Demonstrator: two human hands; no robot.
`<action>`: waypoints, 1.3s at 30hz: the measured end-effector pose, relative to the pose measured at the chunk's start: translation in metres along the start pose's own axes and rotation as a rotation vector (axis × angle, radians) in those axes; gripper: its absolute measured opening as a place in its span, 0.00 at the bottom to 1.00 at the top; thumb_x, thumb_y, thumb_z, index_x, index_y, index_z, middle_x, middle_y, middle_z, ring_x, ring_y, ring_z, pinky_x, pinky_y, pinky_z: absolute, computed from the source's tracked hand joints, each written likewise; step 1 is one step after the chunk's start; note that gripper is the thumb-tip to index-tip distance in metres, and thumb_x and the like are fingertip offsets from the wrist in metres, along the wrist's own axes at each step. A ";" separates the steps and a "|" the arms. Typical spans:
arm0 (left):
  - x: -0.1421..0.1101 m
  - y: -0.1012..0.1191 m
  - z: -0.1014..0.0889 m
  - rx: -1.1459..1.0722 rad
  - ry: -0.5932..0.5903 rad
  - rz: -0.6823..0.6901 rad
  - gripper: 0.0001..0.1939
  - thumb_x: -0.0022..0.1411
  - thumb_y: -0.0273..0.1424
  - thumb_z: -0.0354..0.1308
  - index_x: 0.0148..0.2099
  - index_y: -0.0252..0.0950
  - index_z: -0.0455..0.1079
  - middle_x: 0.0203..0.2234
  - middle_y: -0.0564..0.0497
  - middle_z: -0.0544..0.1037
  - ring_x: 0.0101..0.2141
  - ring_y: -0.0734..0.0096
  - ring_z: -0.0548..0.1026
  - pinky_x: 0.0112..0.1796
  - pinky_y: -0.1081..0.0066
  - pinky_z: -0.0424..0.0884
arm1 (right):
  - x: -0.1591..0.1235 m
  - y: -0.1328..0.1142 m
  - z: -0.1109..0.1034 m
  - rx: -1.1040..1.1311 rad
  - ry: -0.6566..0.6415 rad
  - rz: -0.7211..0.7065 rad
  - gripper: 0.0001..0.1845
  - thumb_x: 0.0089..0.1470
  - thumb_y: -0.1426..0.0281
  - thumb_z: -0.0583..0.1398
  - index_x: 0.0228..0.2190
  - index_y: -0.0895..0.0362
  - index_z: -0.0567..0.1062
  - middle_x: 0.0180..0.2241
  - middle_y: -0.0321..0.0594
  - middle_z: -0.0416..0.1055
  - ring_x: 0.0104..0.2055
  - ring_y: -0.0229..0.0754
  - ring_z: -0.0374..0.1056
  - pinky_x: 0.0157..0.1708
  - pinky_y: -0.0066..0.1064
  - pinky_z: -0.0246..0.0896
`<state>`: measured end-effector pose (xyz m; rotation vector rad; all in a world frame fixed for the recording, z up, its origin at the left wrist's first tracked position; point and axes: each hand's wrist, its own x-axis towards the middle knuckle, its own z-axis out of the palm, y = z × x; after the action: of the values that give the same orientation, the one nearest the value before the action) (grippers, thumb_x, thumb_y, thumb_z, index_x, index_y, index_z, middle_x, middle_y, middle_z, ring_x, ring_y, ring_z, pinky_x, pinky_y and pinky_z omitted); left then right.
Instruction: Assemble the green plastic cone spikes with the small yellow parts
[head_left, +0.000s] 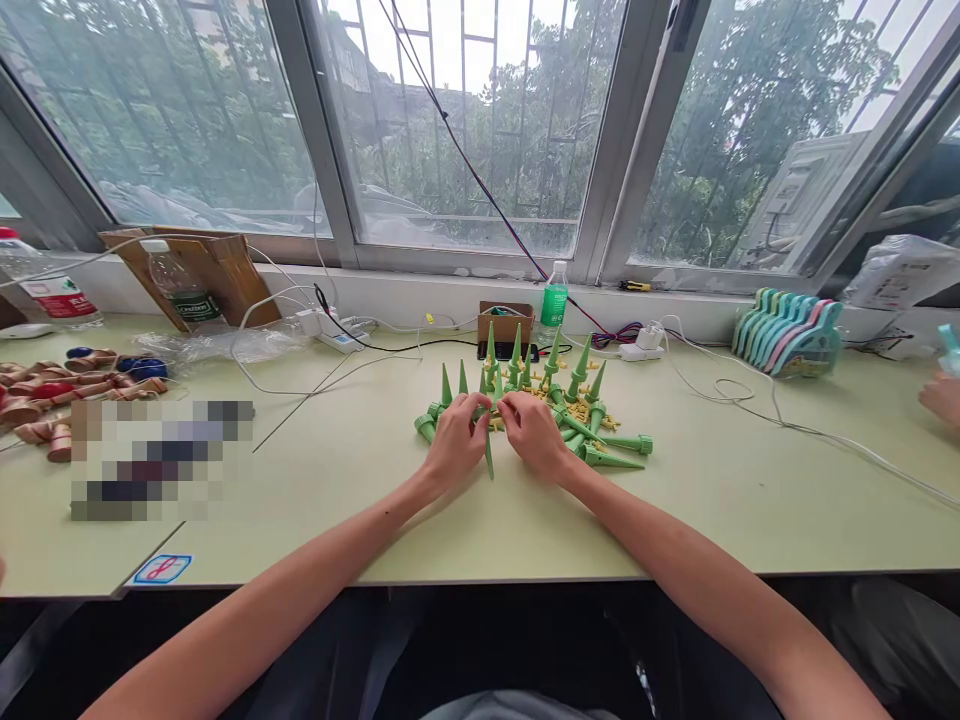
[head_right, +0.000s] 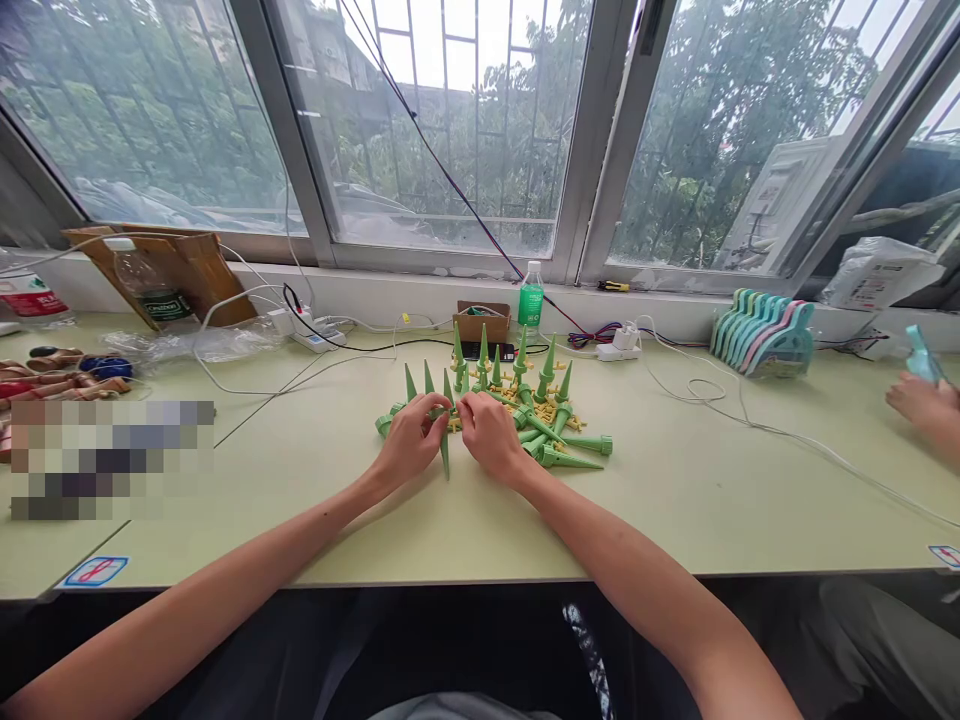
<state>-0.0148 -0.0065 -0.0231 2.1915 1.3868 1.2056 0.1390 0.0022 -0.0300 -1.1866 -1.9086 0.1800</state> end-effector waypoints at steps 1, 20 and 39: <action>0.000 0.000 0.000 -0.008 0.007 -0.001 0.07 0.64 0.29 0.49 0.41 0.39 0.67 0.34 0.51 0.71 0.24 0.75 0.66 0.30 0.71 0.63 | 0.000 0.000 0.000 -0.001 -0.001 0.003 0.14 0.63 0.68 0.50 0.27 0.56 0.66 0.27 0.38 0.66 0.28 0.39 0.60 0.30 0.29 0.51; 0.004 0.000 -0.002 -0.099 0.109 -0.111 0.07 0.63 0.33 0.51 0.42 0.39 0.67 0.36 0.50 0.73 0.22 0.78 0.68 0.28 0.73 0.65 | 0.001 -0.008 -0.003 0.072 0.014 -0.004 0.13 0.62 0.68 0.50 0.26 0.56 0.65 0.25 0.37 0.65 0.26 0.38 0.58 0.28 0.28 0.50; 0.003 0.004 -0.003 -0.141 0.103 -0.138 0.08 0.62 0.35 0.51 0.42 0.39 0.66 0.36 0.51 0.73 0.21 0.78 0.68 0.26 0.73 0.64 | 0.001 -0.009 -0.004 0.087 0.087 -0.007 0.14 0.64 0.66 0.49 0.27 0.56 0.66 0.25 0.36 0.64 0.26 0.37 0.58 0.28 0.29 0.51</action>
<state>-0.0143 -0.0060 -0.0172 1.9313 1.4201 1.3382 0.1354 -0.0029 -0.0224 -1.1119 -1.8108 0.2023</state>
